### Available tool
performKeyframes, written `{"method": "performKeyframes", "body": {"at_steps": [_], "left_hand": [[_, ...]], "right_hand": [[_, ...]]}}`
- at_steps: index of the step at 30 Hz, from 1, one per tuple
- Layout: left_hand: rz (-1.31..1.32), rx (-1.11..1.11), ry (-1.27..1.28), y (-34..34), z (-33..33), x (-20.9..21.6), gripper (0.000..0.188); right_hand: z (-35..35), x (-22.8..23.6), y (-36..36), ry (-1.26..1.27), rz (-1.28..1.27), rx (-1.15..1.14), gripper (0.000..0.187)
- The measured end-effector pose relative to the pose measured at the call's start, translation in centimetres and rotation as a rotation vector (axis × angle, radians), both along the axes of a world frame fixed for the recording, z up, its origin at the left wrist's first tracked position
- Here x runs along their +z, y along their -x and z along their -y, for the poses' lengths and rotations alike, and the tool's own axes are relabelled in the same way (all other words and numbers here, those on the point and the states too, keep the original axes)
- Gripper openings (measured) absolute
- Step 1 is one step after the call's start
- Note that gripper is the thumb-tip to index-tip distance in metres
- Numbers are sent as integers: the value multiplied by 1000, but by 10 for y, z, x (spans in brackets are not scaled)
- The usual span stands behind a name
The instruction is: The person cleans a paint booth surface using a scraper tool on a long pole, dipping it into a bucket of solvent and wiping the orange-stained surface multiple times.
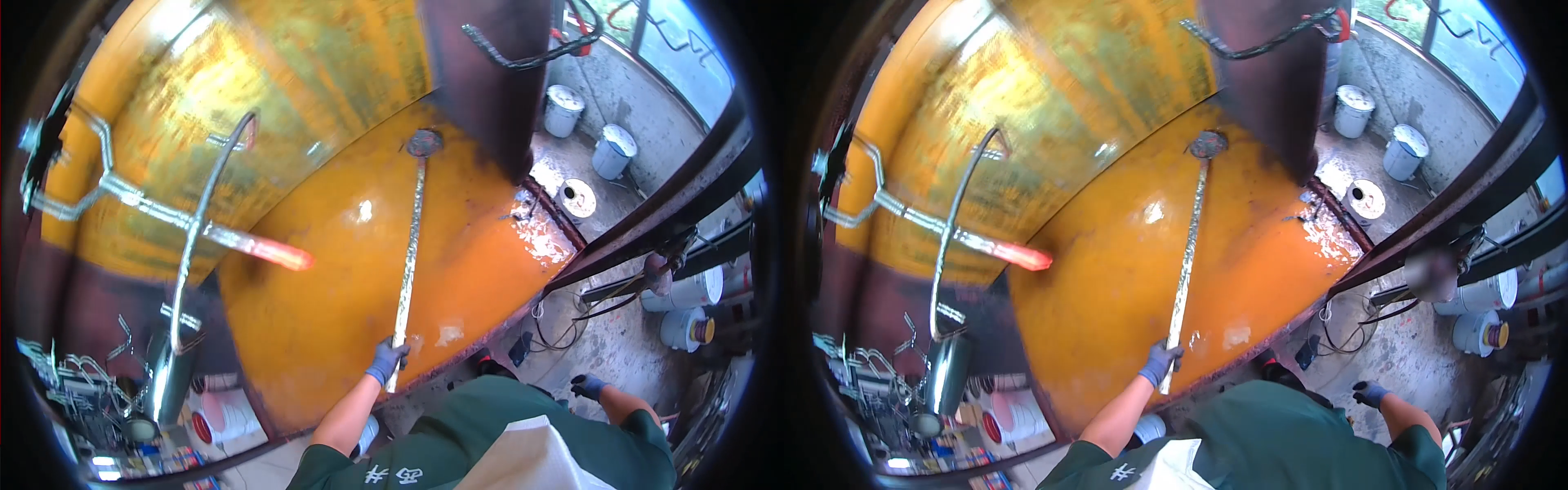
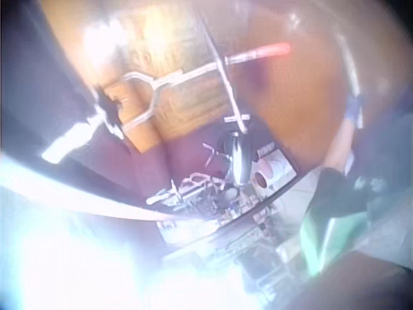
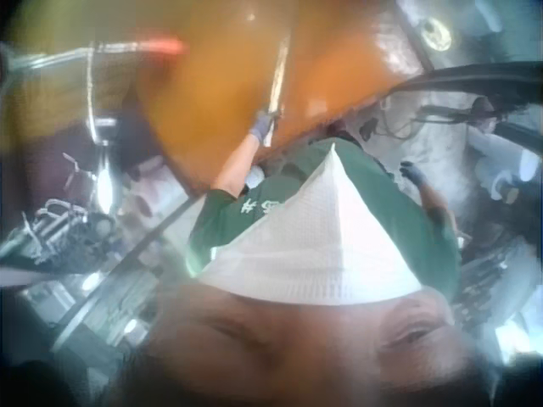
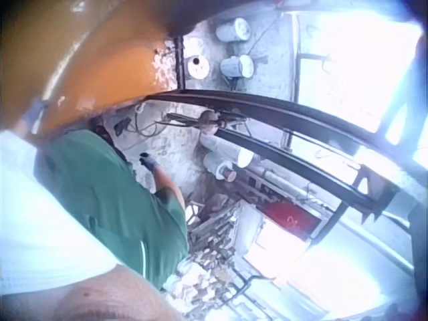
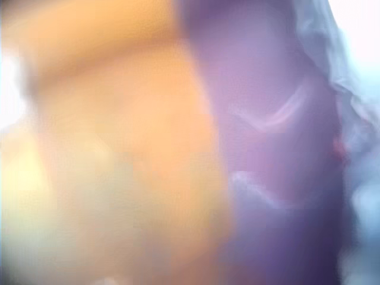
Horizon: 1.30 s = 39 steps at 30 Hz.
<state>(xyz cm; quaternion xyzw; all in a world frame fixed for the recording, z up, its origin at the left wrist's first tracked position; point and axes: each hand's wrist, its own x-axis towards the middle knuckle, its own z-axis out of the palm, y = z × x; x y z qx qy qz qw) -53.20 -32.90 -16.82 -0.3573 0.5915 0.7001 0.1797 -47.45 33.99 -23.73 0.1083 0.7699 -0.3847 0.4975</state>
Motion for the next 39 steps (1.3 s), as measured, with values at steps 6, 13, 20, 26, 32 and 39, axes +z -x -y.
{"method": "performKeyframes", "body": {"at_steps": [6,13,20,26,32,39], "left_hand": [[92,-17,289,-203,-32,52,27],[102,166,439,-395,-122,108,42],[283,475,488,-550,-258,91,47],[347,497,772,-646,-400,74,43],[500,790,775,-663,-525,110,38],[667,1072,585,-665,-580,126,26]], "right_hand": [[62,-5,79,71,-15,228,38],[144,-17,143,91,93,317,29],[212,-44,156,115,115,501,10],[282,-58,136,197,-42,1012,10],[347,-82,113,-12,-25,1292,12],[393,-134,98,-25,-80,1466,16]]}}
